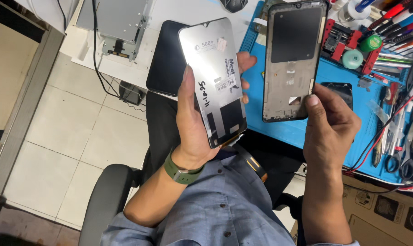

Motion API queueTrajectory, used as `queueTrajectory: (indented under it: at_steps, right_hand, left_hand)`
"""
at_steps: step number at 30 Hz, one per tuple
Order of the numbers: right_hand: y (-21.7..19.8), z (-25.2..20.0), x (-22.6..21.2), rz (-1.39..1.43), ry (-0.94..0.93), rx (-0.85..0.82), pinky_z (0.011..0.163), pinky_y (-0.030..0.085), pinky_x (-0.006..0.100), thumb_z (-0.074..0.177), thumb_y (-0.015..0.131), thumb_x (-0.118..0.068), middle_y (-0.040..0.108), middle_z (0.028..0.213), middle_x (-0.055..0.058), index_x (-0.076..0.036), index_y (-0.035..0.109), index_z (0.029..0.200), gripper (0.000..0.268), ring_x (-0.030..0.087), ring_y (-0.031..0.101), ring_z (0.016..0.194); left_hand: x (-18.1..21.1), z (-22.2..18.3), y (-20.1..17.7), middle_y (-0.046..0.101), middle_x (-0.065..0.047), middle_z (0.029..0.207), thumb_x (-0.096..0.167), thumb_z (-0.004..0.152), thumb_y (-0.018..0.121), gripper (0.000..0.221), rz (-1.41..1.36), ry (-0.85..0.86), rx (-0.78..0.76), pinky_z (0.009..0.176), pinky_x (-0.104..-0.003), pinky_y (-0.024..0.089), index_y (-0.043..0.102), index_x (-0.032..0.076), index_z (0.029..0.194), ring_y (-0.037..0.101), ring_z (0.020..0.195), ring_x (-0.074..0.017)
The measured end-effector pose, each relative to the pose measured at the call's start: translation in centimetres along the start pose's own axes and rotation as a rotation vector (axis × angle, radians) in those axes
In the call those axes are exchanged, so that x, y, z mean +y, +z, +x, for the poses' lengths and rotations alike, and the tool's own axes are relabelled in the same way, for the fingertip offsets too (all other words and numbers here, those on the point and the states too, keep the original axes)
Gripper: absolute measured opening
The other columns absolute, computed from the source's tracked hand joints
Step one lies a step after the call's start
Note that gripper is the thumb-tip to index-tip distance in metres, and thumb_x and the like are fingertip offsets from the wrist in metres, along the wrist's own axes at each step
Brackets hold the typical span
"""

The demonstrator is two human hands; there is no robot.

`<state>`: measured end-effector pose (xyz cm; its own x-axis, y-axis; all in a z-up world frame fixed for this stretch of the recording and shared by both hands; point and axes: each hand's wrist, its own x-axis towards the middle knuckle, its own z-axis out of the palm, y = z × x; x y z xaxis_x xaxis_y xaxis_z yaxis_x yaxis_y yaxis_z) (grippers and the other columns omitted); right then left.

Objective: The person removes a smartphone from their shirt pocket, then separates the phone into its front display assembly and rear chassis. They hold both parts while using another smartphone to take a photo of the disassembled components.

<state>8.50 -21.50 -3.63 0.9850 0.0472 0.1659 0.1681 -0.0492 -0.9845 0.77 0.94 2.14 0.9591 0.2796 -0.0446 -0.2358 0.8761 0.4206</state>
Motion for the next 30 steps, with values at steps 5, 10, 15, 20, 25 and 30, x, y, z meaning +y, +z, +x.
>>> queueTrajectory:
  at_steps: [5,10,15,20,25,30]
  right_hand:
    - [1.0,-0.6,-0.4,-0.039,0.009,-0.096,0.093,0.065,0.032,0.112,0.073,-0.025,0.078,0.112,0.013,0.002,0.071,0.142,0.041,0.019,0.075,0.102]
    - [1.8,-0.2,0.8,0.059,0.02,-0.111,0.092,0.065,0.034,0.111,0.073,-0.021,0.078,0.108,0.018,0.003,0.07,0.141,0.039,0.022,0.077,0.099]
    - [2.5,0.4,0.8,0.078,0.111,-0.2,0.107,0.064,0.038,0.106,0.075,-0.03,0.078,0.13,0.014,-0.001,0.071,0.139,0.044,0.023,0.075,0.123]
    - [4.0,-0.3,-2.4,-0.104,-0.098,-0.213,0.111,0.062,0.042,0.116,0.062,-0.027,0.075,0.131,0.023,0.007,0.062,0.148,0.047,0.029,0.071,0.127]
    - [3.0,-2.6,-2.1,-0.23,-0.594,0.048,0.107,0.055,0.048,0.116,0.059,0.005,0.065,0.121,0.023,0.005,0.066,0.127,0.013,0.037,0.062,0.12]
    - [3.3,-5.8,-2.9,-0.579,-0.819,-0.256,0.104,0.031,0.046,0.105,0.061,0.009,0.063,0.108,0.015,-0.013,0.08,0.13,0.038,0.027,0.056,0.09]
  left_hand:
    - [-0.4,0.0,-0.8,0.069,-0.023,0.15,0.056,0.116,0.052,0.075,-0.116,-0.049,-0.078,0.109,-0.047,0.056,0.048,0.001,0.168,0.068,0.131,-0.0326]
    - [-0.8,0.5,-2.0,0.065,-0.025,0.155,0.054,0.116,0.056,0.077,-0.177,-0.081,-0.104,0.114,-0.05,0.058,0.045,0.002,0.172,0.067,0.135,-0.031]
    - [-1.1,1.0,-2.1,0.072,-0.016,0.146,0.053,0.115,0.063,0.066,-0.106,-0.004,-0.041,0.115,-0.052,0.056,0.071,-0.004,0.145,0.069,0.131,-0.0301]
    - [-0.1,1.9,-1.9,0.08,-0.011,0.122,0.059,0.105,0.068,0.064,-0.214,-0.05,0.137,0.098,-0.048,0.063,0.073,0.002,0.134,0.077,0.109,-0.0283]
    - [0.5,2.3,-2.5,0.082,-0.012,0.121,0.064,0.104,0.067,0.067,-0.317,-0.104,0.145,0.099,-0.053,0.063,0.072,0.006,0.138,0.078,0.108,-0.0304]
    - [0.4,2.5,-2.4,0.08,-0.009,0.125,0.064,0.104,0.067,0.066,-0.343,-0.101,0.055,0.107,-0.048,0.059,0.073,0.005,0.133,0.075,0.116,-0.027]
